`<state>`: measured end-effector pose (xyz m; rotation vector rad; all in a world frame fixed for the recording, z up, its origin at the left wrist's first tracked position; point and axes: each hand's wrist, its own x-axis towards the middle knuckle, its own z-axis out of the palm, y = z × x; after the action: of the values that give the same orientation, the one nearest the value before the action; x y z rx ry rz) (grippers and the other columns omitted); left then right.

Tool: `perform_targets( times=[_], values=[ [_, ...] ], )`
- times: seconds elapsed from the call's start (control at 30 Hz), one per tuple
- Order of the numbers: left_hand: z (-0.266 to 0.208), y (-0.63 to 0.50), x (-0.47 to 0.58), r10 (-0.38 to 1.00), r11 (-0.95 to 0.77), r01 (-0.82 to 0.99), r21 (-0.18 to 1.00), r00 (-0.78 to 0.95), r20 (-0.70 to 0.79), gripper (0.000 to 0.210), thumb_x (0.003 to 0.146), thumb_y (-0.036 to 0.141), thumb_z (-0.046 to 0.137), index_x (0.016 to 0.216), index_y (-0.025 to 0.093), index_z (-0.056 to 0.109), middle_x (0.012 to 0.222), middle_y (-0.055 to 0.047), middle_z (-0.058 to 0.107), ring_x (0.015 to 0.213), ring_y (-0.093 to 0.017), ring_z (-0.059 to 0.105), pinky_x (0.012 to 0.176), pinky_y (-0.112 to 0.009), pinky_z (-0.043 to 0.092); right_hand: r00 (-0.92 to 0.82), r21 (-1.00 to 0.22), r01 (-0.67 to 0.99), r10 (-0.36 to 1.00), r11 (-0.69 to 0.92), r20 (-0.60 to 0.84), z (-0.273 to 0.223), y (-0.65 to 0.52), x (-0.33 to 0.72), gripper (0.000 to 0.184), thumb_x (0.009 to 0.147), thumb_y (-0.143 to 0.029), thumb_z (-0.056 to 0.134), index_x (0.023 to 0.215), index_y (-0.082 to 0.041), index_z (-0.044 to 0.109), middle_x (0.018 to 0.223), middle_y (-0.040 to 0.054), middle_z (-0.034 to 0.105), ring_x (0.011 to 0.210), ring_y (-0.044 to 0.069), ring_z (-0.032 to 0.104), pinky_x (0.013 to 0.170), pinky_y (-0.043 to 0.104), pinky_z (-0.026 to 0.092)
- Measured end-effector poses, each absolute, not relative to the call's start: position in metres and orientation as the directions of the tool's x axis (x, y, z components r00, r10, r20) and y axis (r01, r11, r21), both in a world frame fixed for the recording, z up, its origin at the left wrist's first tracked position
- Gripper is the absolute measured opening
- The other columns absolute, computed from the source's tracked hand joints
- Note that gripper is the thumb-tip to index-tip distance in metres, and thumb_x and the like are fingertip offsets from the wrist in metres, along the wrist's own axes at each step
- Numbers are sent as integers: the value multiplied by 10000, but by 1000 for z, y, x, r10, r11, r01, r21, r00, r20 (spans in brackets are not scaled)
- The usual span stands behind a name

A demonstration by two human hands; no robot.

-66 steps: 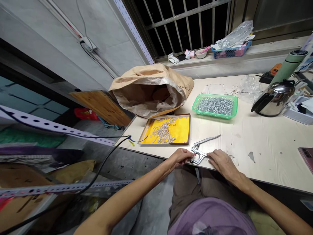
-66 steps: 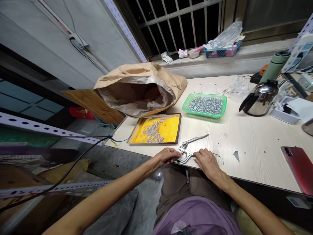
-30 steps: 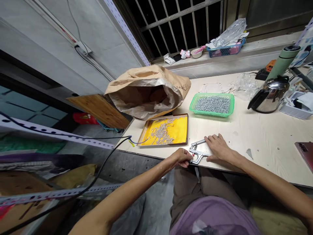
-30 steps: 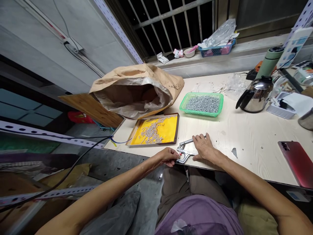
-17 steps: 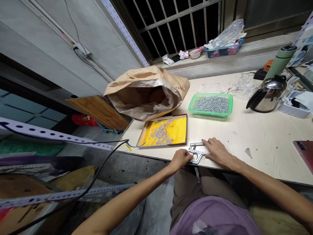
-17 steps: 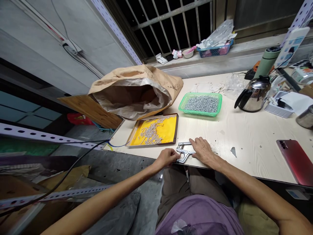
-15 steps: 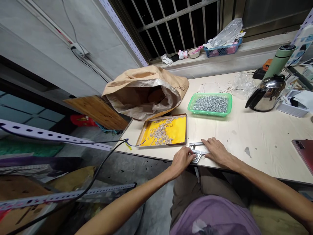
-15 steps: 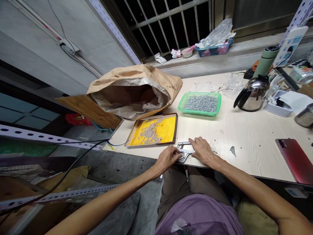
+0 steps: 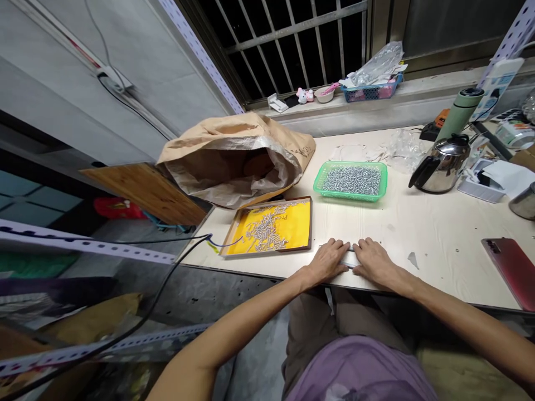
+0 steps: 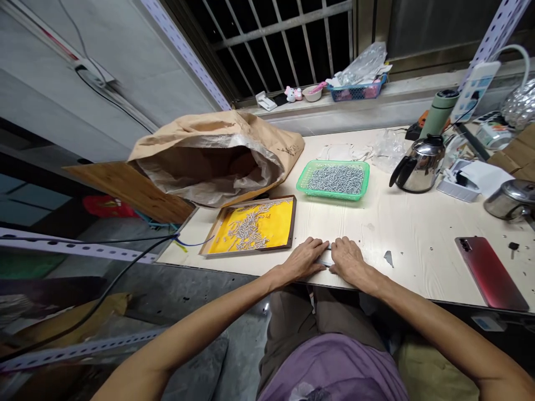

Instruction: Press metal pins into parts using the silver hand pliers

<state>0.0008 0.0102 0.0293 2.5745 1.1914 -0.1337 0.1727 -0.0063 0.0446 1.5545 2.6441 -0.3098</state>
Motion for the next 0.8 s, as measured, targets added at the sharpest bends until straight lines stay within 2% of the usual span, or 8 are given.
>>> perform_targets(
  times=[0.13,0.23,0.33,0.43,0.53,0.57,0.7,0.8],
  values=[
    [32,12,5,718,-613,762,210,648,-254,334,823,341,630,1111,190,554,1034,-76,580,992,-242,516,816,-356,469,-508,-152,860,847,487,-155,39,-6,170,215,760,-252,699,935,-135,656,925,126,641,912,255,572,756,323,436],
    [29,10,6,769,-542,807,232,588,-250,207,848,336,600,990,187,608,965,-67,594,976,-240,521,783,-340,465,-507,-176,859,846,481,-164,31,-6,169,61,813,-184,629,851,-167,673,860,93,649,872,225,588,721,298,426],
    [26,10,8,801,-496,835,238,546,-248,163,865,326,574,929,186,627,933,-68,606,971,-238,522,776,-333,471,-496,-178,865,854,469,-156,27,-6,169,99,849,-178,579,819,-188,673,823,75,643,844,206,592,690,286,415],
    [23,7,8,819,-477,848,230,524,-233,222,860,343,579,1022,193,608,982,-72,616,989,-243,529,785,-346,493,-494,-158,866,860,475,-125,29,-4,174,92,838,-218,609,900,-181,667,867,83,639,877,216,581,713,292,417],
    [13,-5,6,867,-449,856,256,487,-109,390,851,327,592,1203,177,518,1174,-115,583,1105,-264,518,891,-400,487,-542,-195,833,833,517,-108,35,4,183,311,797,-321,671,1053,-151,626,977,103,632,921,230,562,761,307,422],
    [8,-11,6,872,-458,845,277,487,-45,417,861,303,577,1245,167,486,1249,-138,548,1172,-272,492,946,-422,463,-559,-214,821,822,529,-110,37,7,186,325,816,-346,648,1070,-145,618,996,107,630,922,227,559,772,309,420],
    [-15,-42,12,792,-604,712,360,588,165,409,913,269,477,1307,167,435,1381,-162,459,1358,-277,329,1068,-474,364,-516,-213,849,845,483,-140,36,25,191,194,910,-257,502,984,-157,651,961,97,642,919,212,558,771,312,394],
    [-24,-58,20,766,-631,657,412,613,195,401,929,313,447,1310,188,443,1337,-141,516,1334,-264,377,1085,-494,340,-459,-163,884,879,437,-128,35,40,186,164,895,-204,507,895,-176,669,937,83,645,910,211,546,757,320,371]
  ],
)
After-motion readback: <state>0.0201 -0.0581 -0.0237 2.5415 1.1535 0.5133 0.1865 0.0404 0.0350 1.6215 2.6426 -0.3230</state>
